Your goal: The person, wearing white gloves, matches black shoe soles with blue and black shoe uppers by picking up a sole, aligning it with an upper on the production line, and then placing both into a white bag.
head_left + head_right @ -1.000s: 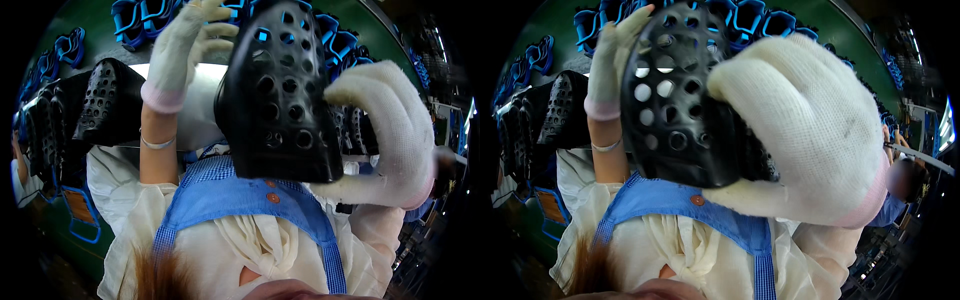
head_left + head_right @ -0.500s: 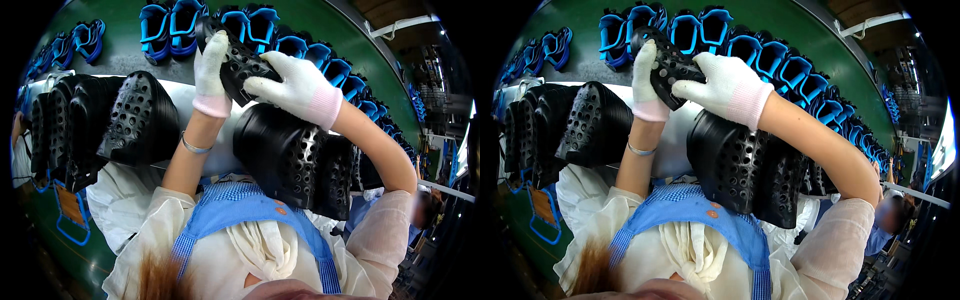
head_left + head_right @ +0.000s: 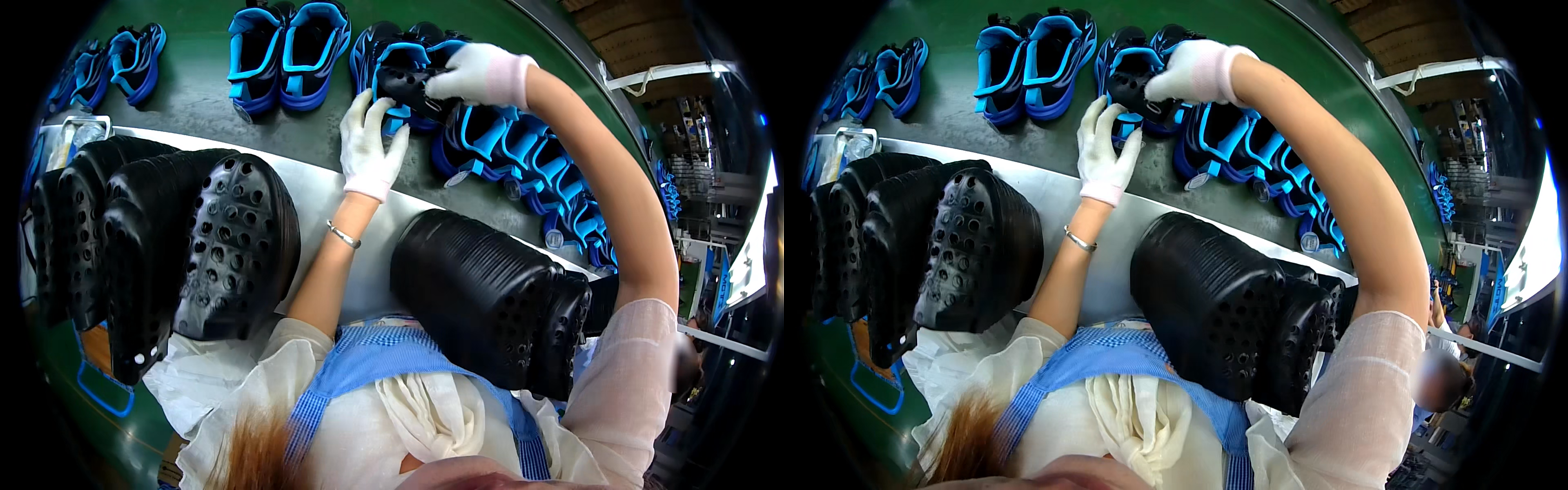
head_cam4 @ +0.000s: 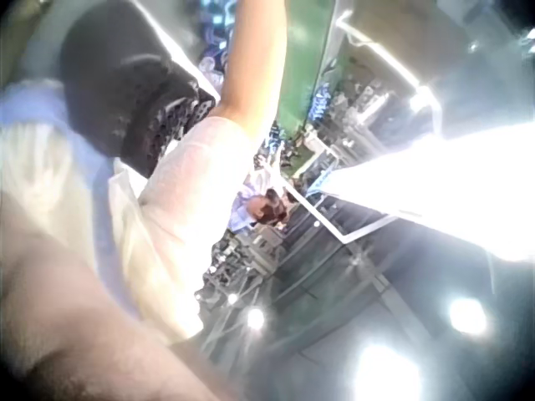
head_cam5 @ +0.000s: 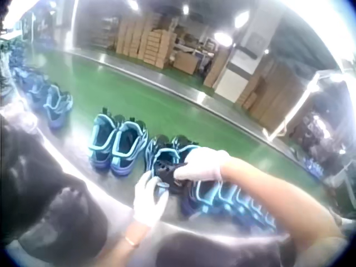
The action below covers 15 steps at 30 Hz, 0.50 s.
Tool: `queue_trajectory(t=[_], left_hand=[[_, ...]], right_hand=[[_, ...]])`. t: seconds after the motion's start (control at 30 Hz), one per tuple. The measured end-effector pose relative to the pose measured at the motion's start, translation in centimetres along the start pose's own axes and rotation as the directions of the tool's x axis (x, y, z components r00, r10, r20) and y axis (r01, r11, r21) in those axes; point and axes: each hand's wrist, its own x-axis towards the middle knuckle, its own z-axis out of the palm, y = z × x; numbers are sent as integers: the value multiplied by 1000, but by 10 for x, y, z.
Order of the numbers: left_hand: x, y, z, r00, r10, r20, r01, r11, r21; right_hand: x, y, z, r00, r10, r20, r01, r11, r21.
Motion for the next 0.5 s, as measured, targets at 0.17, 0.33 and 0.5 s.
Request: queue_trajectory(t=[0.17,0.33,0.5], left_hand=[[3,-8,2,998,3,-70,-2,1000,15],[2,-2,3,999,-26,-41,27,999,33],[-1,0,6,998,-28,-56,31,998,52]], right_hand=[[35,-46,13,987,109,-119,-129,976,-175],[66,-37,49,989,9,-149,-55,951,-304],[75,-56,61,986,44,-158,-91,947,-307]])
